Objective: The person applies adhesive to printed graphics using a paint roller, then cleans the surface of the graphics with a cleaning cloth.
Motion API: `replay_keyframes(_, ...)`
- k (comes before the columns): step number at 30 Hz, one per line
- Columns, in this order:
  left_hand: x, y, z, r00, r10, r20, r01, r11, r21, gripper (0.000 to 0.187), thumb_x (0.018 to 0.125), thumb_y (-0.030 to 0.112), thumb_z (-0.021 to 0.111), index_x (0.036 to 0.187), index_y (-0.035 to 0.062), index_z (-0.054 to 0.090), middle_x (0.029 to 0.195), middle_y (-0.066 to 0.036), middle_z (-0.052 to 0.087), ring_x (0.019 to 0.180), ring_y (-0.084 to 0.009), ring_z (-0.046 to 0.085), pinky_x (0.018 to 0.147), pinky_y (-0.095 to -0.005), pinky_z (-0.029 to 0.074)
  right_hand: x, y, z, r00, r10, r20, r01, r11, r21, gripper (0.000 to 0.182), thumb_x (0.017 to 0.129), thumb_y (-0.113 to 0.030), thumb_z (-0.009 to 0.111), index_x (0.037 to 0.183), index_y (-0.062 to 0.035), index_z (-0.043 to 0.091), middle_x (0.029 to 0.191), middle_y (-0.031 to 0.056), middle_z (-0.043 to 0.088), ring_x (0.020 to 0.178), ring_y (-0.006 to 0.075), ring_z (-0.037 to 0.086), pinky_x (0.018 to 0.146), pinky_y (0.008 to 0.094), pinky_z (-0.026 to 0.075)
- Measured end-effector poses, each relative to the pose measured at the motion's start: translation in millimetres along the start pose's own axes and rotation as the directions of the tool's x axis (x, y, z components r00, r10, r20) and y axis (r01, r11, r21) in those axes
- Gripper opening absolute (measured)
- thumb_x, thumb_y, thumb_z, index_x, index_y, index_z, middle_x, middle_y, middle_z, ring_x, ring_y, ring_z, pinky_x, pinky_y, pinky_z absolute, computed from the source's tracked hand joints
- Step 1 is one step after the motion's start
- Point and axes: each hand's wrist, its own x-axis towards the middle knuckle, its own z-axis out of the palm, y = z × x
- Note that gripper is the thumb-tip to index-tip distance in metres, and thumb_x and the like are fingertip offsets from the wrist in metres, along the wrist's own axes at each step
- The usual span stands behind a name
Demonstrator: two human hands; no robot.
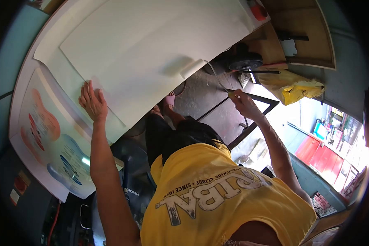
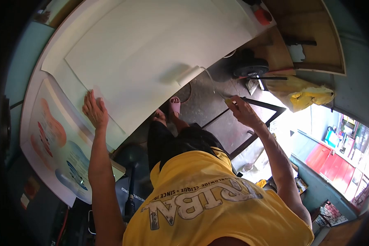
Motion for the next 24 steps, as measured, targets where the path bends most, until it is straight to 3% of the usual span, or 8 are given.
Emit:
replay_keyframes(2,-3,1,-1,1.000,-0.009,0.009,0.009,1.000,-0.010,0.056,0.104,0.039,0.047,0.156,0.0197,0.038,0.159,-0.009,0.040,0.149,-0.0297,0.033,0.119,-0.0550,0.021,25,5,6,0.925,-0.367,-0.103,0.352,0.926,-0.137,0.016,0.103,-0.019,0.057,0.104,-0.0032,0.060,0.070,0.0141,0.060,0.062,0.0247,0.063,0.057,0.0370,0.048)
replay_keyframes(3,-2,1,-2,1.000,-0.007,0.013,0.008,1.000,-0.015,0.057,0.103,0.037,0.050,0.155,0.0197,0.038,0.159,-0.009,0.039,0.149,-0.0297,0.032,0.119,-0.0563,0.022,40,-1,8,0.773,-0.609,-0.176,0.549,0.782,-0.295,0.014,0.102,-0.017,0.056,0.105,-0.0037,0.059,0.069,0.0128,0.059,0.061,0.0232,0.063,0.055,0.0358,0.048)
replay_keyframes(4,-1,1,-2,1.000,-0.003,0.017,0.003,1.000,-0.020,0.058,0.102,0.035,0.053,0.155,0.0198,0.038,0.160,-0.009,0.039,0.149,-0.0297,0.032,0.119,-0.0577,0.022,56,-32,1,0.946,-0.294,-0.136,0.296,0.955,-0.006,0.015,0.101,-0.018,0.057,0.104,-0.0031,0.060,0.070,0.0138,0.060,0.060,0.0269,0.063,0.056,0.0378,0.048)
replay_keyframes(5,-1,0,-3,1.000,-0.009,0.024,0.010,1.000,-0.014,0.058,0.101,0.035,0.053,0.155,0.0198,0.038,0.160,-0.009,0.039,0.149,-0.0298,0.032,0.119,-0.0577,0.022,72,-58,-2,0.999,0.035,0.005,-0.035,0.967,0.254,0.016,0.100,-0.018,0.058,0.104,-0.0024,0.060,0.070,0.0148,0.061,0.060,0.0306,0.064,0.057,0.0399,0.049)
replay_keyframes(8,0,1,0,0.999,-0.023,0.031,0.023,1.000,-0.006,0.058,0.101,0.035,0.054,0.155,0.0196,0.038,0.159,-0.009,0.039,0.149,-0.0297,0.032,0.119,-0.0579,0.022,122,-88,16,0.852,-0.441,-0.283,0.450,0.892,-0.037,0.024,0.102,-0.023,0.058,0.101,0.0006,0.062,0.073,0.0206,0.064,0.065,0.0410,0.065,0.062,0.0452,0.050)
replay_keyframes(11,0,0,-2,1.000,-0.011,0.027,0.011,1.000,-0.016,0.059,0.101,0.034,0.055,0.155,0.0188,0.038,0.159,-0.009,0.040,0.149,-0.0297,0.032,0.118,-0.0587,0.022,139,-116,23,0.943,-0.250,-0.218,0.266,0.963,0.043,0.030,0.103,-0.025,0.057,0.098,0.0029,0.064,0.078,0.0259,0.065,0.073,0.0474,0.064,0.066,0.0491,0.050)
replay_keyframes(21,-2,-3,-3,0.999,0.032,-0.016,-0.032,0.999,-0.037,0.059,0.101,0.036,0.056,0.155,0.0190,0.038,0.159,-0.008,0.040,0.147,-0.0290,0.034,0.116,-0.0592,0.024,137,-135,48,0.920,-0.295,-0.259,0.283,0.956,-0.082,0.025,0.102,-0.019,0.059,0.095,0.0038,0.067,0.080,0.0274,0.064,0.070,0.0447,0.064,0.063,0.0445,0.051)
replay_keyframes(24,-1,-5,-1,1.000,0.006,-0.001,-0.006,1.000,-0.022,0.059,0.101,0.037,0.055,0.155,0.0198,0.038,0.158,-0.007,0.040,0.147,-0.0285,0.034,0.116,-0.0591,0.024,103,-105,53,0.873,-0.428,-0.235,0.394,0.902,-0.179,0.020,0.100,-0.016,0.061,0.098,0.0027,0.067,0.081,0.0264,0.065,0.073,0.0443,0.066,0.063,0.0445,0.051)
